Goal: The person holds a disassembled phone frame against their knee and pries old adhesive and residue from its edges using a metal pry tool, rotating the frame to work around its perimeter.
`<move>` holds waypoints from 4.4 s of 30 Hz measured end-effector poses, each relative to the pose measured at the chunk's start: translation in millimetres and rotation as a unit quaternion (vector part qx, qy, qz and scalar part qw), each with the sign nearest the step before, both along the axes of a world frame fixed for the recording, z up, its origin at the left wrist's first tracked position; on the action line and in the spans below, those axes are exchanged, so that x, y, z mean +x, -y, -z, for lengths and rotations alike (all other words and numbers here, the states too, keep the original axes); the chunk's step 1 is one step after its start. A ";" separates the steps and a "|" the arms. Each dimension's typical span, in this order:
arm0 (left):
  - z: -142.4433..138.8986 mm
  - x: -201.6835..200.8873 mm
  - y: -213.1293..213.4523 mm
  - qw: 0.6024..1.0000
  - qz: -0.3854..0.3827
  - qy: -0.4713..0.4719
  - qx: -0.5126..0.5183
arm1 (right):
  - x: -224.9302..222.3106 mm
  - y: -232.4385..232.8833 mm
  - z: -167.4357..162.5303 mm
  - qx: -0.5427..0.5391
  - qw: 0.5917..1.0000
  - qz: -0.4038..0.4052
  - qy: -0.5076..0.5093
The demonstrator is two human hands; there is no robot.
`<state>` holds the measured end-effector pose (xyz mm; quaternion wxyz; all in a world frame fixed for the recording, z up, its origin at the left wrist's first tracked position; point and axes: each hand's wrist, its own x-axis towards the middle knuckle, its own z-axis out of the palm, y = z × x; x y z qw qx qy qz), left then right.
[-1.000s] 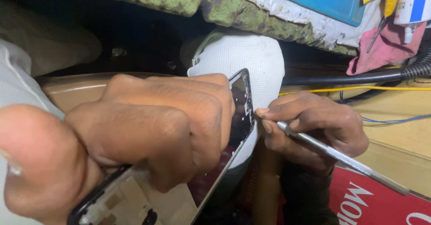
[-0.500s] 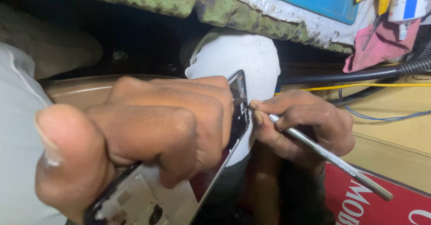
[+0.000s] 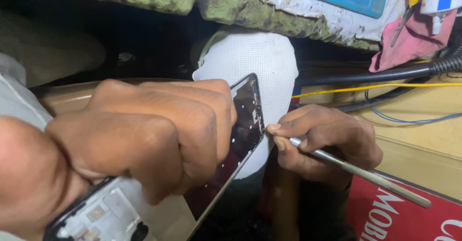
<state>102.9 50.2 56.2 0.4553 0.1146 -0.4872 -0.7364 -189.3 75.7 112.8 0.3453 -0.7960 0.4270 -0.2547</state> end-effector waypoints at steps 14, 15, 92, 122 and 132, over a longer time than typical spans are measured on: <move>-3.5 -30.3 -14.1 0.986 -0.123 -0.108 -0.024 | 0.2 -3.8 6.8 -0.030 0.999 0.025 0.020; -4.1 -31.4 -11.3 0.985 -0.122 -0.118 -0.037 | 0.7 -4.3 5.7 -0.021 0.999 0.022 0.010; -32.0 -17.2 -14.4 0.992 -0.119 0.000 0.036 | 11.4 -22.1 -1.3 -0.019 0.992 0.102 -0.077; -14.1 -18.4 -18.7 0.991 -0.052 -0.082 0.090 | 4.0 -22.1 15.8 -0.103 0.989 0.100 -0.032; -24.3 -16.6 -22.8 0.990 -0.052 -0.031 0.125 | -22.8 -21.7 8.4 0.042 0.998 -0.016 0.038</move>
